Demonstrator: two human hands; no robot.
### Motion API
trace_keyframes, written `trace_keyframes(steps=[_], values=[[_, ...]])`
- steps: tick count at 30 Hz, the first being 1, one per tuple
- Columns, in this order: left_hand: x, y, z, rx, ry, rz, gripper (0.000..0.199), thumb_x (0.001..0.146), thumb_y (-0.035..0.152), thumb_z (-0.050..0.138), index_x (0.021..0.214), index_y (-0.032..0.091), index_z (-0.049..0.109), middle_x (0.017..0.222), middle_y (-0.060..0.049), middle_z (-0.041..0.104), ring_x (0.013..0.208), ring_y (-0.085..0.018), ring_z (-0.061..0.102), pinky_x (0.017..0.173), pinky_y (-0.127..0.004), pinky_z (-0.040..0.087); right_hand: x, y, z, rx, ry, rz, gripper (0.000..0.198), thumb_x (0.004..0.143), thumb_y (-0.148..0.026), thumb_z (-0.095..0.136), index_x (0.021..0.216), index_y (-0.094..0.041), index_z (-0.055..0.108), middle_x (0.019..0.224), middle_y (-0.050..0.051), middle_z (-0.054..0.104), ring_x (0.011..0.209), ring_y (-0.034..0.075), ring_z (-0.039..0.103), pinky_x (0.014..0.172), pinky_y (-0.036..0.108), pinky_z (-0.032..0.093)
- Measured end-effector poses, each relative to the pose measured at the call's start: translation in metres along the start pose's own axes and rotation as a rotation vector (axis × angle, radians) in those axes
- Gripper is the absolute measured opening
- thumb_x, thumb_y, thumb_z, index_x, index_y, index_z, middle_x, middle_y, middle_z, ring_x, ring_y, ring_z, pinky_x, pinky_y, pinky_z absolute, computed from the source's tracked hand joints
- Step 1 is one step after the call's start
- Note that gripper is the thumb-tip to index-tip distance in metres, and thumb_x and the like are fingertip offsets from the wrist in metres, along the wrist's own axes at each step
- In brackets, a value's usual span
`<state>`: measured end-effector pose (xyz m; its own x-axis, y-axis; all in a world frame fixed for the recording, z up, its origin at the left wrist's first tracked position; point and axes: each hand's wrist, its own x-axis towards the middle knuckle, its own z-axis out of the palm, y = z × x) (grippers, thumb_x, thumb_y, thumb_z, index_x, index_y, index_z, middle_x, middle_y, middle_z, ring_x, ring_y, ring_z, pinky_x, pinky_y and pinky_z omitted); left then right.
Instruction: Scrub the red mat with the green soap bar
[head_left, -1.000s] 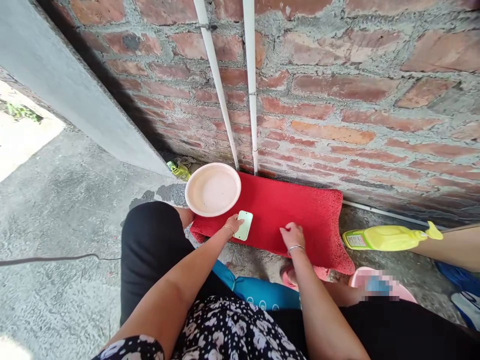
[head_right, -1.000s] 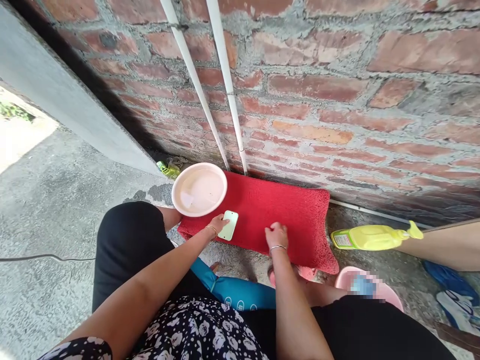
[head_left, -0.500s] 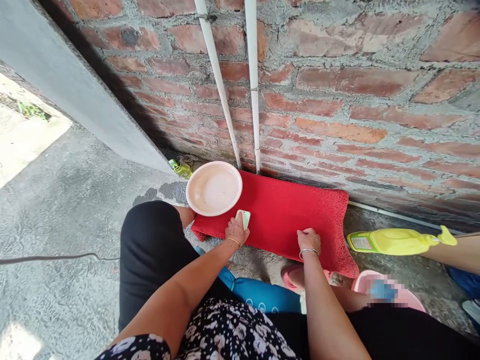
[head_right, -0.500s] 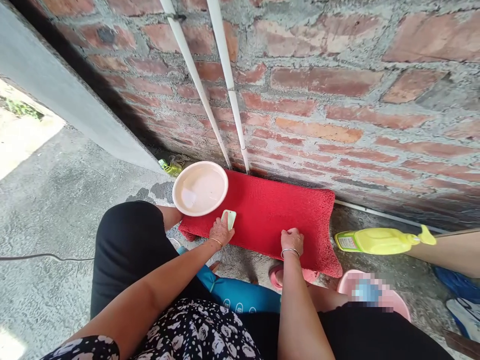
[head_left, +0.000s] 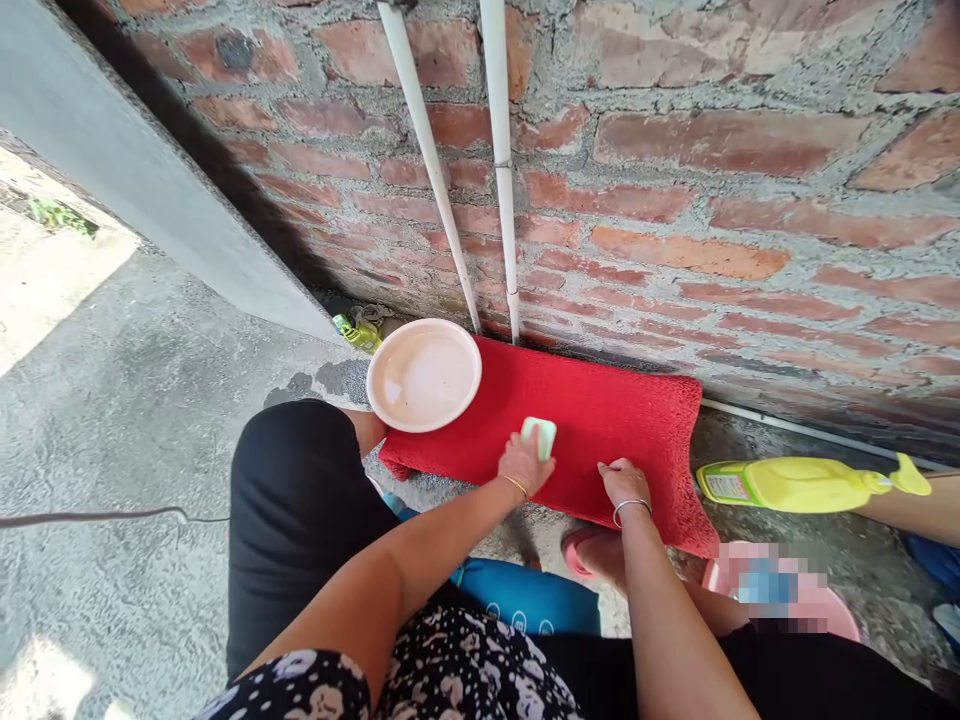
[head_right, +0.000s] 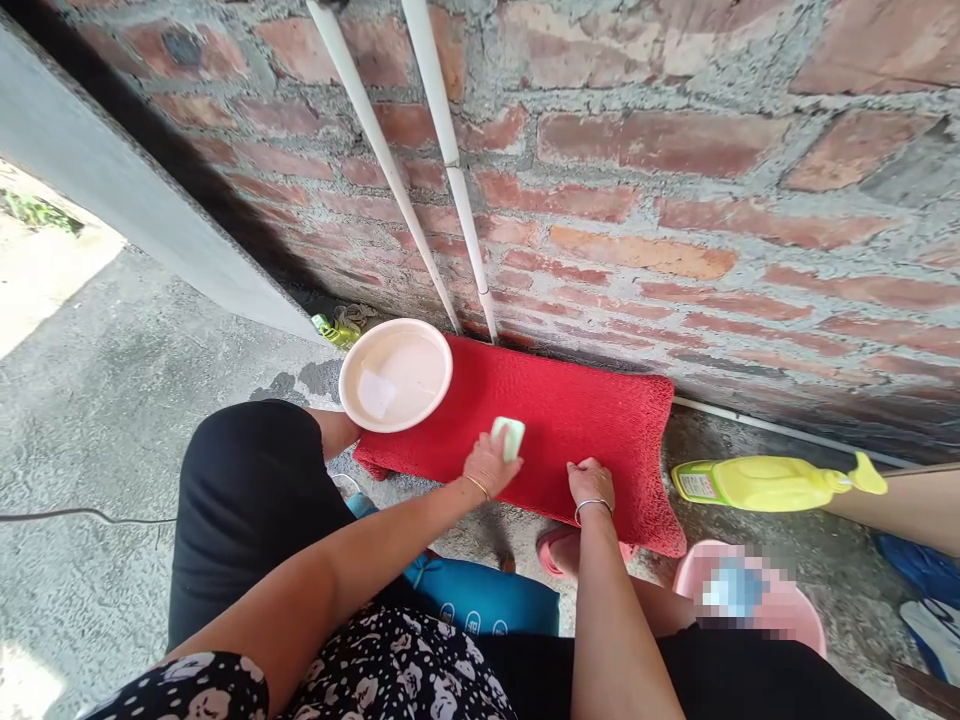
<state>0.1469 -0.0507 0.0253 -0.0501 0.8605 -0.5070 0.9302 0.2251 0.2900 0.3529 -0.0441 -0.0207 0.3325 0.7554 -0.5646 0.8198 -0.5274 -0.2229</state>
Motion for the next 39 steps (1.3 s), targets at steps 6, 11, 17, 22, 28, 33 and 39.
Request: trace_keyframes(steps=[6,11,17,22,28,33,39], values=[[0.038,-0.027,-0.028,0.057,0.22,-0.394,0.078,0.08,0.05,0.049,0.145,0.016,0.023,0.119,-0.019,0.047,0.101,-0.028,0.054,0.081,-0.036,0.045,-0.004,-0.012,-0.008,-0.031,-0.08,0.07,0.031,0.085,-0.04,0.048,0.097,-0.016,0.064,0.102,0.016,0.063,0.096,0.024,0.062,0.079,0.033,0.045],[0.009,0.056,0.018,0.072,0.028,-0.016,0.079,0.076,0.052,0.053,0.145,0.026,0.024,0.122,-0.014,0.046,0.106,-0.027,0.051,0.082,-0.034,0.045,-0.008,-0.014,-0.013,-0.012,-0.098,0.099,0.031,0.085,-0.043,0.046,0.095,-0.019,0.062,0.107,0.015,0.061,0.098,0.026,0.061,0.078,0.034,0.045],[0.031,0.035,-0.013,0.031,0.115,-0.103,0.077,0.077,0.06,0.05,0.143,0.029,0.027,0.119,-0.013,0.047,0.102,-0.025,0.053,0.082,-0.034,0.045,-0.011,-0.015,-0.012,-0.007,-0.093,0.093,0.03,0.087,-0.042,0.045,0.094,-0.019,0.062,0.105,0.014,0.06,0.097,0.025,0.061,0.079,0.034,0.045],[0.065,-0.007,-0.041,0.051,0.263,-0.402,0.075,0.081,0.05,0.049,0.144,0.017,0.026,0.119,-0.018,0.046,0.102,-0.028,0.054,0.081,-0.035,0.046,-0.011,-0.018,-0.012,0.005,-0.108,0.132,0.03,0.087,-0.041,0.045,0.102,-0.019,0.059,0.11,0.015,0.056,0.097,0.025,0.06,0.08,0.037,0.044],[0.037,0.059,0.008,0.087,0.048,0.084,0.076,0.076,0.056,0.053,0.143,0.031,0.028,0.121,-0.013,0.045,0.106,-0.026,0.05,0.082,-0.035,0.047,-0.011,-0.014,-0.012,0.009,-0.102,0.103,0.031,0.087,-0.044,0.043,0.096,-0.02,0.06,0.107,0.014,0.056,0.097,0.025,0.06,0.08,0.037,0.044],[0.069,0.028,-0.035,0.028,0.234,-0.187,0.075,0.079,0.057,0.05,0.143,0.026,0.028,0.118,-0.015,0.047,0.101,-0.027,0.053,0.08,-0.036,0.047,-0.011,-0.014,-0.011,-0.005,-0.103,0.095,0.03,0.087,-0.043,0.042,0.097,-0.02,0.059,0.104,0.014,0.056,0.095,0.025,0.059,0.079,0.036,0.044],[0.095,0.009,-0.047,0.002,0.321,-0.463,0.075,0.082,0.049,0.049,0.144,0.017,0.024,0.124,-0.02,0.045,0.105,-0.028,0.052,0.083,-0.036,0.045,-0.011,-0.017,-0.011,-0.009,-0.117,0.118,0.029,0.087,-0.042,0.042,0.099,-0.02,0.058,0.105,0.014,0.055,0.094,0.025,0.06,0.078,0.037,0.044]])
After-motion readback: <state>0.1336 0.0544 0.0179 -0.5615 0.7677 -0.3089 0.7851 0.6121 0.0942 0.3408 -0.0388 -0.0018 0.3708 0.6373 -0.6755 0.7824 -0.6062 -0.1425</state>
